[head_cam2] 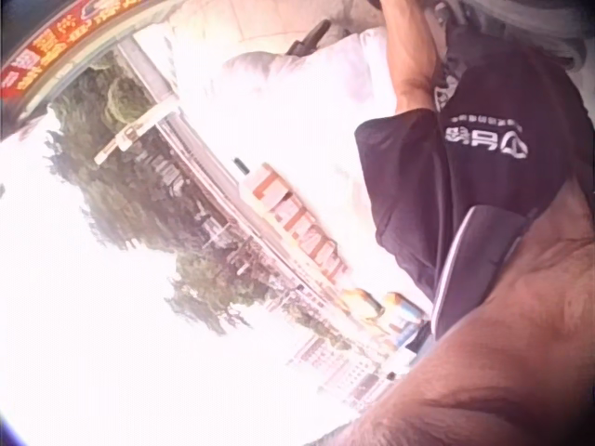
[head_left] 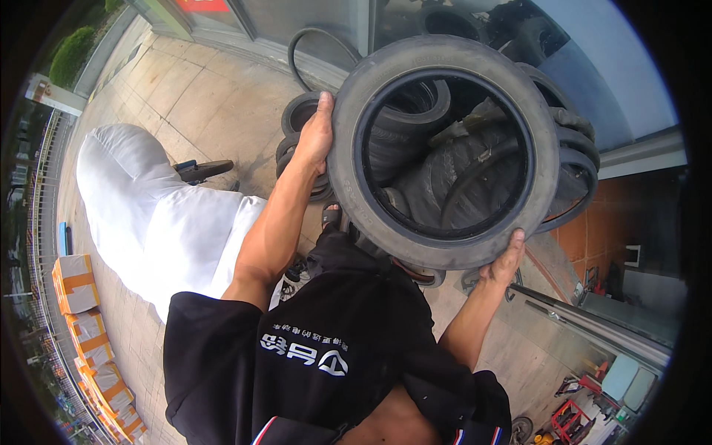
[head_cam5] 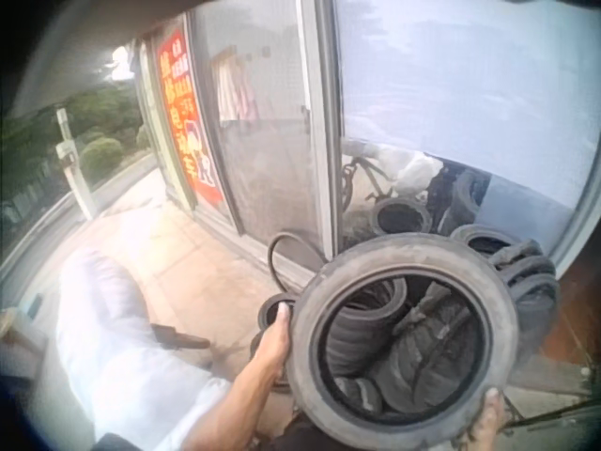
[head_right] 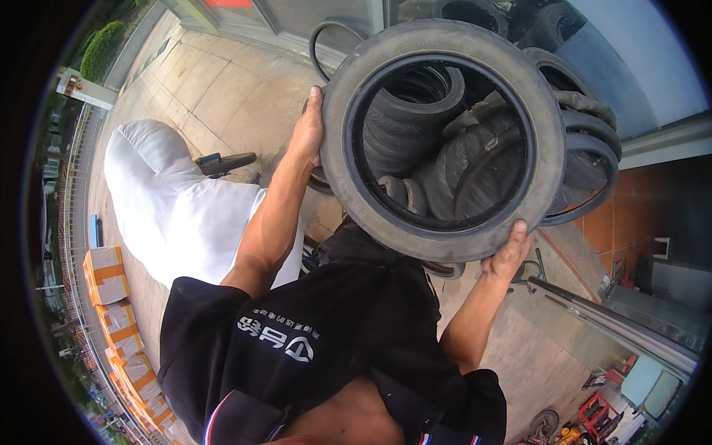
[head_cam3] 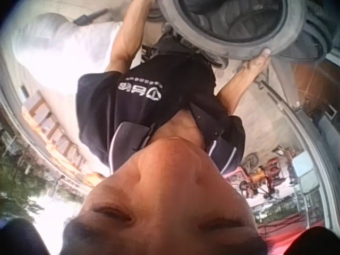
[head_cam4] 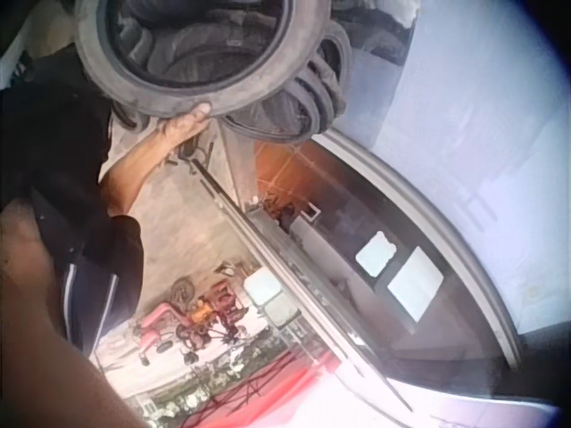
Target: The person uses a tire iron to pry a tire off a scooter wheel, working around the rim until the tire separates. The person then carries the removed tire to a stack of other tires and places it on top.
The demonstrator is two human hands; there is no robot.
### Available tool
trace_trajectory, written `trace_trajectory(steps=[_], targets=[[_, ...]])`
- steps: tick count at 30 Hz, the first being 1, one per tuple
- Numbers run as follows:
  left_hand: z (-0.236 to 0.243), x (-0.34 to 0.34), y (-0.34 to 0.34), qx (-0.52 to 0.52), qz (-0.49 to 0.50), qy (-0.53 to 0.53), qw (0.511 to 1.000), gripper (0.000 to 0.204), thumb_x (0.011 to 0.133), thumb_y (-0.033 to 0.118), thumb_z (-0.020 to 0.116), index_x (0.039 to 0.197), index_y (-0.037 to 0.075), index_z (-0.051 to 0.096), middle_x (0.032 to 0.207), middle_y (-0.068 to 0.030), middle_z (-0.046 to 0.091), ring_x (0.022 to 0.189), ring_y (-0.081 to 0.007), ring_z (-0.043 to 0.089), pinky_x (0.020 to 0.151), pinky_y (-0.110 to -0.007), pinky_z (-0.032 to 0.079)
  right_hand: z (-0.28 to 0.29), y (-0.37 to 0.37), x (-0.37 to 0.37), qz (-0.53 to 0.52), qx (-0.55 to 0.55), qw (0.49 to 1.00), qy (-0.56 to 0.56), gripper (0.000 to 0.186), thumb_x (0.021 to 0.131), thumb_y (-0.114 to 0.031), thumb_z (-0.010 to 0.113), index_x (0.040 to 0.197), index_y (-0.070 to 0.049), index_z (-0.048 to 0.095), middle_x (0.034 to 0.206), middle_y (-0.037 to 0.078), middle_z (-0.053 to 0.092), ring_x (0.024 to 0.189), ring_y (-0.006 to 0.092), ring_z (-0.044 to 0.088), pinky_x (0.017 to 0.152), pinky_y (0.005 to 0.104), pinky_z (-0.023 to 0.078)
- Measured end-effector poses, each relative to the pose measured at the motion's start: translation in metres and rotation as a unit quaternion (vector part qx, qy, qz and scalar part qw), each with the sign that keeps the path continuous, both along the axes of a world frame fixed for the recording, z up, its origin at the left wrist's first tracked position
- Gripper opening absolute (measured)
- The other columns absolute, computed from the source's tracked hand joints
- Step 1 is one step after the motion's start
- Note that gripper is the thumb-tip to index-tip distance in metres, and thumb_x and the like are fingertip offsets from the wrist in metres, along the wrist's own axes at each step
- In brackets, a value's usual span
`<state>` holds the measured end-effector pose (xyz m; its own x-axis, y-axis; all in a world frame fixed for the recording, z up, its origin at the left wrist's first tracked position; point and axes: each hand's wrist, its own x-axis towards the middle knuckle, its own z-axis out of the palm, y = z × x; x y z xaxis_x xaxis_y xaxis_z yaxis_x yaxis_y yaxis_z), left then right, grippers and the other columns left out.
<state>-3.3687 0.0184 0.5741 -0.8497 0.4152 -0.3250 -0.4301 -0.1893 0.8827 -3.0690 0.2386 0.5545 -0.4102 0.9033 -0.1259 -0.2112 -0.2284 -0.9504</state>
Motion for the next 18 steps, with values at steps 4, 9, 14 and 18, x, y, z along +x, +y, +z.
trace_trajectory(steps=[4,9,14,18], targets=[[0.024,-0.004,-0.011,-0.036,0.032,0.021,0.999,0.078,0.098,0.06,0.044,0.133,-0.01,0.049,0.126,-0.0246,0.059,0.113,-0.0287,0.06,0.097,-0.037,0.047,0.01,-0.007,-0.014,0.029,-0.019,0.999,-0.025,0.071,0.091,-0.042,0.061,0.139,0.005,0.04,0.128,0.019,0.056,0.11,0.0284,0.059,0.088,0.0365,0.051],[0.035,-0.006,-0.026,-0.037,0.038,0.022,0.998,0.075,0.1,0.057,0.043,0.131,-0.01,0.052,0.126,-0.0238,0.06,0.114,-0.0283,0.06,0.098,-0.037,0.046,0.006,-0.01,-0.027,0.048,0.0,0.999,-0.014,0.074,0.092,-0.047,0.06,0.138,0.007,0.04,0.13,0.019,0.056,0.106,0.0294,0.062,0.076,0.0328,0.055],[0.039,-0.003,-0.033,-0.063,0.047,0.009,0.997,0.072,0.1,0.055,0.043,0.129,-0.01,0.054,0.123,-0.0234,0.062,0.112,-0.0274,0.061,0.096,-0.037,0.047,0.001,-0.015,-0.029,0.038,-0.023,0.998,-0.035,0.061,0.095,-0.035,0.056,0.14,0.004,0.041,0.129,0.018,0.055,0.109,0.0277,0.059,0.087,0.0347,0.051],[0.034,-0.001,-0.033,-0.065,0.033,0.014,0.997,0.072,0.1,0.055,0.043,0.128,-0.011,0.054,0.121,-0.0234,0.063,0.108,-0.0276,0.063,0.094,-0.036,0.049,0.005,-0.023,-0.025,0.025,-0.016,0.999,-0.042,0.064,0.093,-0.038,0.058,0.138,0.004,0.042,0.124,0.017,0.058,0.102,0.0263,0.063,0.075,0.0315,0.054]])
